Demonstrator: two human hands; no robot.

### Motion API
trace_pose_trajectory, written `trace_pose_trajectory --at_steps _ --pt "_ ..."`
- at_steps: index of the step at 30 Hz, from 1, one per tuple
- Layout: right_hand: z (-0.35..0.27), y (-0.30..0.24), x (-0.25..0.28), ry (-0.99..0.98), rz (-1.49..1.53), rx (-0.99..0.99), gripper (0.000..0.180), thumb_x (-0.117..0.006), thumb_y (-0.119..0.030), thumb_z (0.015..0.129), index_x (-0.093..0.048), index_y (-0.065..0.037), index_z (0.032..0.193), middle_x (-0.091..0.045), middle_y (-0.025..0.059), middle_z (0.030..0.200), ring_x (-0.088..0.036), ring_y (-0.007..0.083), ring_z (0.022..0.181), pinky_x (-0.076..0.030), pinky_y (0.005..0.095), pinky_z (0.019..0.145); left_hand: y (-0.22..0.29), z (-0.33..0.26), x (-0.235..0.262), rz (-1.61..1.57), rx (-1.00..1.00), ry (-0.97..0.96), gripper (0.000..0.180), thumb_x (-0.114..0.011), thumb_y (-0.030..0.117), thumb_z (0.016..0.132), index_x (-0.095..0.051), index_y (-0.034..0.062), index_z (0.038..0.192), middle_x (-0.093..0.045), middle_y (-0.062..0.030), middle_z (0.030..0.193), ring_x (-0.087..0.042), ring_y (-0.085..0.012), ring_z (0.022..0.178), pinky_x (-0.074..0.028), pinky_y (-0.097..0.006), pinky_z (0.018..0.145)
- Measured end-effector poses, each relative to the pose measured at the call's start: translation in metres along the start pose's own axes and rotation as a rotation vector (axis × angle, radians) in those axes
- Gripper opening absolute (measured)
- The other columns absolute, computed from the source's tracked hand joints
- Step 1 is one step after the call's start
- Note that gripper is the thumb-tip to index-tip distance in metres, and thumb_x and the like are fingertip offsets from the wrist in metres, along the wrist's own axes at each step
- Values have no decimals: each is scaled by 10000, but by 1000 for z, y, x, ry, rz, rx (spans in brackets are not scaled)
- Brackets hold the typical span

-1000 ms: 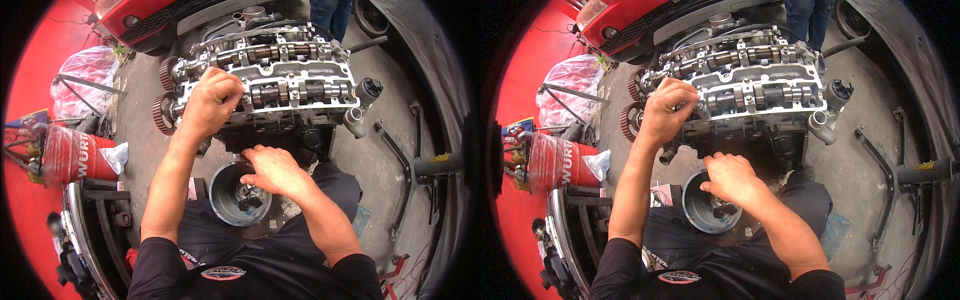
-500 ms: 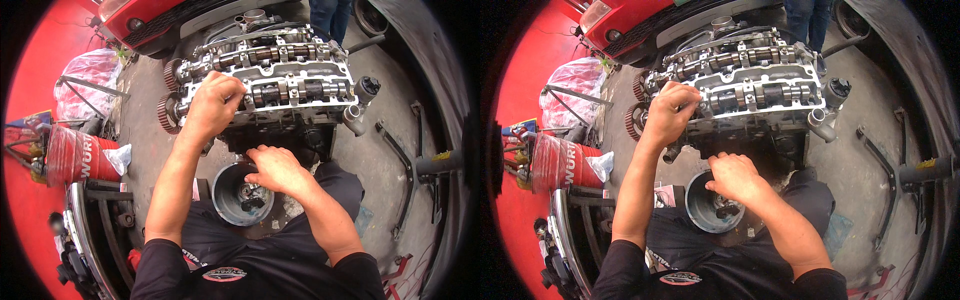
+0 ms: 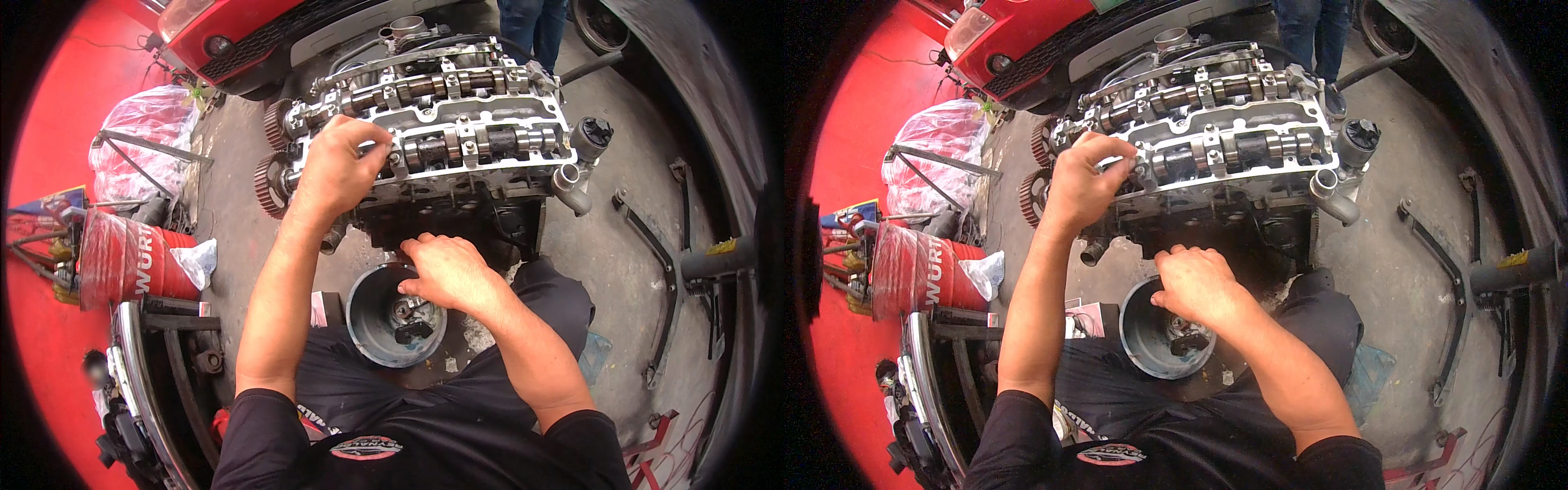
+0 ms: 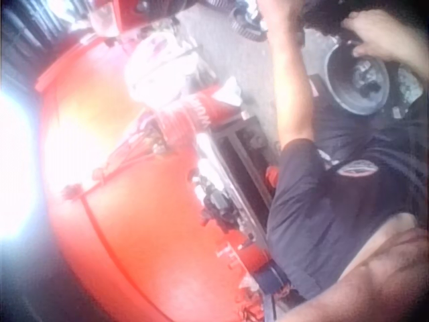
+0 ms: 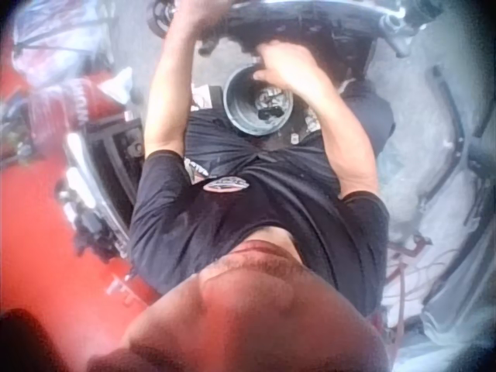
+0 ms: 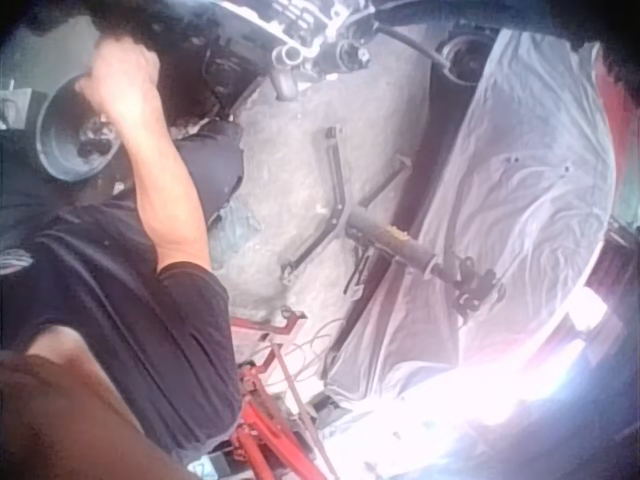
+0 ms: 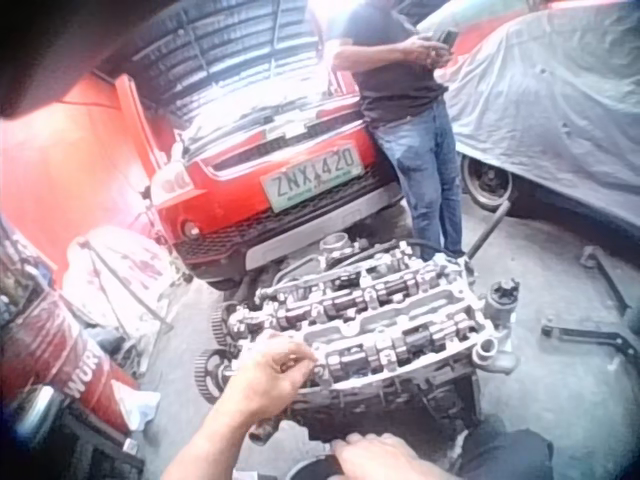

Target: The person sits on the floor and installs small metal engine components onto a disassembled engine block. They repeatedly pick up parts, wipe them with a cloth, apply lubricant from a container, and place them into the engine's camshaft area.

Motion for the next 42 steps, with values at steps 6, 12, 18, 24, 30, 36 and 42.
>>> trace_pose_trajectory --at_steps 6,12,18,24,30,36,42 --pt "3 -2 1 -32 9 -20 577 -797 -347 808 -652 0 1244 -690 216 1147 -681 382 1075 -543 470 932 -1 30 -3 214 -45 -171 168 -710 170 887 -702 3 899 -693 -217 879 -672 -391 900 -522 -474 808" --pt "2 -3 6 -53 27 -53 670 -795 -359 793 -623 5 1329 -675 227 1224 -661 379 1132 -526 463 975 0 26 -13 411 -362 -195 188 -682 -21 747 -659 23 929 -665 -134 951 -606 -335 1025 -499 -429 927" --pt "2 -2 2 -66 9 -54 674 -796 -360 797 -620 9 1333 -669 231 1239 -657 380 1143 -525 465 977 -7 23 -9 205 -256 -154 188 -708 58 816 -699 56 1004 -684 -118 999 -605 -338 1043 -499 -448 936" --pt "5 -2 -2 -12 8 -12 529 -787 -345 816 -653 5 1189 -691 218 1129 -683 378 1068 -538 479 935 -1 34 -9 440 -101 -303 138 -698 131 875 -660 28 959 -696 -145 981 -625 -355 1022 -508 -454 925" --pt "10 -4 -5 4 1 9 476 -788 -355 834 -671 3 1123 -696 203 1098 -692 376 1051 -546 482 921 -6 34 -7 185 -319 -296 194 -684 5 811 -710 34 1001 -705 -135 994 -620 -341 1067 -503 -422 932" --pt "11 -6 -6 -4 10 17 474 -791 -361 832 -676 6 1109 -698 205 1079 -695 379 1043 -546 483 920 0 37 0 331 -92 -323 128 -642 110 923 -683 4 981 -706 -164 983 -631 -368 1020 -503 -478 918" --pt "10 -2 -5 16 -1 9 469 -795 -358 827 -680 2 1105 -701 205 1066 -699 380 1031 -548 488 908 -1 36 -8 400 -363 -323 125 -645 82 913 -653 -11 997 -697 -166 1013 -622 -376 1037 -499 -473 934"
Point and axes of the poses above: each hand's wrist, its own z-axis towards the middle knuckle, its own x-axis out of the back of the hand, y = z × x, the point moved 4 cm from there along z, towards the middle knuckle
